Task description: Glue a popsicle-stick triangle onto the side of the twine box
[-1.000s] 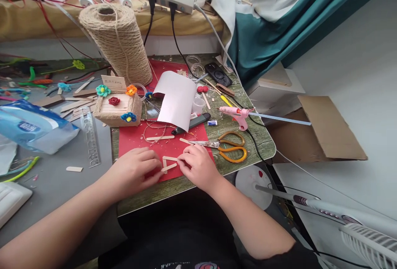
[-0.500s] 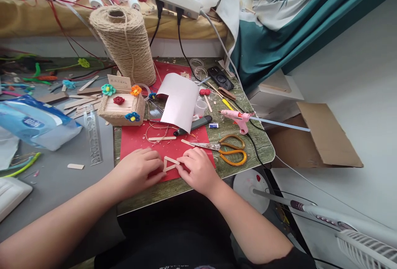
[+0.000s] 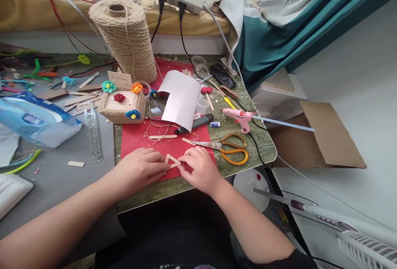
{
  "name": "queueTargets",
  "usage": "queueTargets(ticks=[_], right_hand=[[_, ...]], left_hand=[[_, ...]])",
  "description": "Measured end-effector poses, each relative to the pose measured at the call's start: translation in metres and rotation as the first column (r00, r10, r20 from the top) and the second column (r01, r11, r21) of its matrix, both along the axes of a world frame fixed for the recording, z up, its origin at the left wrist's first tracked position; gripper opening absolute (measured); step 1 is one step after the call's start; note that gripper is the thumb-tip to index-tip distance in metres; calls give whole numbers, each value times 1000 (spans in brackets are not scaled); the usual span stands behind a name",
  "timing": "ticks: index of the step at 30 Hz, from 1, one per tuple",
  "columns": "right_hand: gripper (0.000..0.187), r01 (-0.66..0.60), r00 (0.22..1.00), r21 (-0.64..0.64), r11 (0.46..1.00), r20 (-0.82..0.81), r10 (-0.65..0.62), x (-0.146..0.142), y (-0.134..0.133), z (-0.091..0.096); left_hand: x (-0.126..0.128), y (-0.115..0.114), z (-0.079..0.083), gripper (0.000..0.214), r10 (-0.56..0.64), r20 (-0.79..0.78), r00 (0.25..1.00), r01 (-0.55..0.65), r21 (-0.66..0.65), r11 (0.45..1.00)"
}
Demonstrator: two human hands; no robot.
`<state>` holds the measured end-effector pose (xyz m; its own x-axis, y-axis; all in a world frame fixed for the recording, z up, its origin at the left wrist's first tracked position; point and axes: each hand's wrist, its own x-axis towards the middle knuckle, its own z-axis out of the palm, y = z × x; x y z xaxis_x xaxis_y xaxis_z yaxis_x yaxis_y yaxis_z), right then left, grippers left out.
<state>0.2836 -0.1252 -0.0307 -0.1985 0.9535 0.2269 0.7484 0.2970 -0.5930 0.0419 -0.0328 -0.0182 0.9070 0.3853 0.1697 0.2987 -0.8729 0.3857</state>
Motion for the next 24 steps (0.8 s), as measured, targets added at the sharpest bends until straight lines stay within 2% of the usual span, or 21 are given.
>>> queueTargets(ticks=[6, 10, 13, 24], right_hand=[[20, -20, 1000, 0, 1000, -23, 20, 3, -1, 0], [17, -23, 999, -13, 1000, -32, 23, 5, -1, 0], [15, -32, 998, -13, 999, -46, 32, 5, -1, -2], [8, -39, 997, -5, 999, -65, 39, 5, 1, -3]], left_hand=[[0, 2, -2, 22, -24, 4, 1000, 24, -18, 1000], [-3, 8, -1, 19, -64, 45, 997, 68, -92, 993], [-5, 11, 0, 22, -98, 51, 994, 102, -90, 991], [-5, 13, 0, 26, -94, 57, 994, 100, -100, 990]])
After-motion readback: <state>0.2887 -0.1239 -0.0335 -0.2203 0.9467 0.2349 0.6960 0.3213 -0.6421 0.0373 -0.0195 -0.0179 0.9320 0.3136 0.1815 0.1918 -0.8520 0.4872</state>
